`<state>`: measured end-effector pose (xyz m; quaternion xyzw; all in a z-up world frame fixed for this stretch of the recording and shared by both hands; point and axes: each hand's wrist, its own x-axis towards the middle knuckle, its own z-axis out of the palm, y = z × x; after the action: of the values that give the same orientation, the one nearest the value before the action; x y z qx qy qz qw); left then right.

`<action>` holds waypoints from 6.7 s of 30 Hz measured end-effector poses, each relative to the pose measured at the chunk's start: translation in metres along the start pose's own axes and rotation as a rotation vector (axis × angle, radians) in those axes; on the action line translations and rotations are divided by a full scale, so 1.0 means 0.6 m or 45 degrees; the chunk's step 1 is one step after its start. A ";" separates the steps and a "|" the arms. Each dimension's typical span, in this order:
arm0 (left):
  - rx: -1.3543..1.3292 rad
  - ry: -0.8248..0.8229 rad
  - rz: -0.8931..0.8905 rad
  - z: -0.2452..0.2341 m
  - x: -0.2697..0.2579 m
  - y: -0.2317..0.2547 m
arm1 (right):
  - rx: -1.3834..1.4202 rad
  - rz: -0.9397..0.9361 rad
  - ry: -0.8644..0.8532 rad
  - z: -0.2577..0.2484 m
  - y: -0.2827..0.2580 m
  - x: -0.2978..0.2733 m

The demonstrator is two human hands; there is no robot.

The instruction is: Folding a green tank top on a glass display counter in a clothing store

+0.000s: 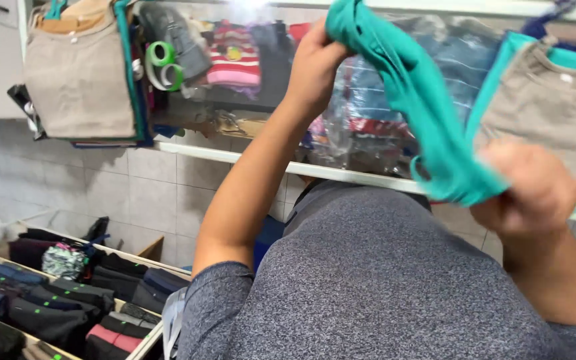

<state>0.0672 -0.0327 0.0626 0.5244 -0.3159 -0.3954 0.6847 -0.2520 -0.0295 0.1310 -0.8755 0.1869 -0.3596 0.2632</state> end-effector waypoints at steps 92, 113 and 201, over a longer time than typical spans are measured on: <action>1.365 0.175 0.020 -0.004 -0.397 -0.175 | -0.457 -0.292 -0.514 0.209 0.271 -0.047; 1.125 0.134 -0.565 0.026 -0.341 -0.183 | -0.284 -0.330 -0.722 0.284 0.265 0.030; 1.287 -1.137 0.628 0.101 -0.287 -0.212 | -0.611 0.554 -0.781 0.087 0.275 -0.040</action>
<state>-0.0947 0.0715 -0.0486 0.4790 -0.8195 -0.2113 0.2329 -0.2526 -0.1306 -0.0113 -0.9183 0.3581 0.0339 0.1655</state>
